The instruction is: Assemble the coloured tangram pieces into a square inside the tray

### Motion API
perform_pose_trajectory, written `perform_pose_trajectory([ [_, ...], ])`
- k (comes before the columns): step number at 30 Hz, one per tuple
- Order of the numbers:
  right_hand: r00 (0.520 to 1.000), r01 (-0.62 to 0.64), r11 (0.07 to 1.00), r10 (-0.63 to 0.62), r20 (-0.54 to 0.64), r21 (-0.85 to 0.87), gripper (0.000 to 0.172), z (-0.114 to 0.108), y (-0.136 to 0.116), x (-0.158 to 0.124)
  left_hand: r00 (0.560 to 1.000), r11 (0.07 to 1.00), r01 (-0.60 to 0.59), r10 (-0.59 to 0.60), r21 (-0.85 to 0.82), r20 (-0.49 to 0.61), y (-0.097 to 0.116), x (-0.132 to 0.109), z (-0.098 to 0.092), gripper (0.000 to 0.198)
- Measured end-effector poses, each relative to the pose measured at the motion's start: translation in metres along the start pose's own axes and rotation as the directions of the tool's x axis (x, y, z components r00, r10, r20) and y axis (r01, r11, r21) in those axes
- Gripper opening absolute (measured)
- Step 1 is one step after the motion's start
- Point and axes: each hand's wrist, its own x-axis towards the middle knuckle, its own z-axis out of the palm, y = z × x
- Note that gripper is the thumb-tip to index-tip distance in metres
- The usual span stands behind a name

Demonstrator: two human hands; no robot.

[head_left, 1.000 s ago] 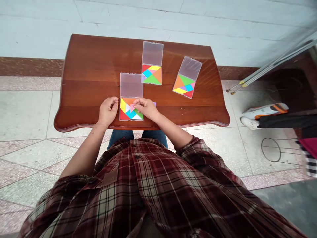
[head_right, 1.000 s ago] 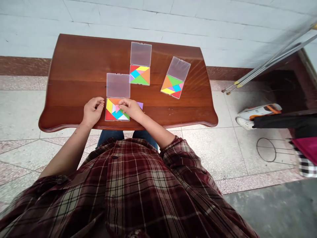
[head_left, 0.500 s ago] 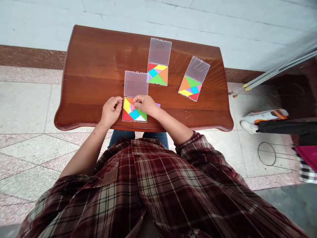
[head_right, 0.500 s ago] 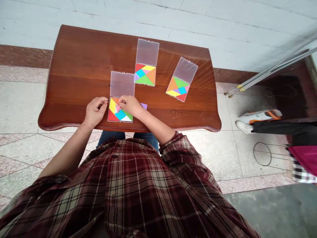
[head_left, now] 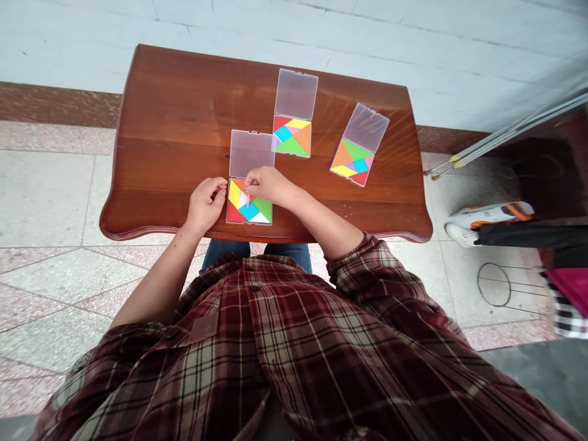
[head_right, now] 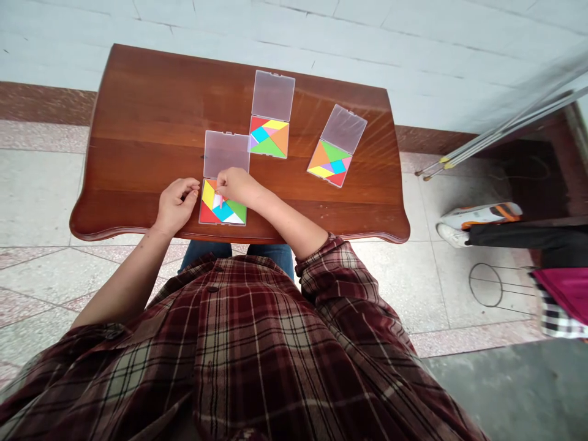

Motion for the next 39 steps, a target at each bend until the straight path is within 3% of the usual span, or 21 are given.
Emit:
perform_pose_trajectory([
  [10,0.996,-0.006,0.979,0.025,0.089,-0.202,0.010,0.004,-0.009,0.032,1.000,1.000,0.001,-0.001,0.006,0.004,-0.003,0.001,0.001,0.018],
  [17,0.988,-0.015,0.975,0.048,0.145,-0.222,0.013,0.009,-0.007,0.036,1.000,1.000,-0.002,0.002,-0.007,0.013,0.000,0.001,0.000,0.017],
  [25,0.999,0.037,0.987,-0.034,0.023,-0.159,0.005,-0.001,-0.007,0.022,1.000,1.000,0.003,-0.003,0.002,0.007,0.003,0.001,0.000,0.016],
  [31,0.997,0.058,0.979,-0.046,0.066,-0.197,0.015,0.000,-0.004,-0.002,1.000,1.000,0.013,-0.013,-0.018,0.016,0.002,0.001,-0.001,0.015],
  [39,0.985,0.141,0.899,-0.084,0.154,-0.415,0.037,0.009,0.012,-0.048,1.000,1.000,0.017,-0.017,0.002,0.010,0.001,0.001,0.000,0.017],
])
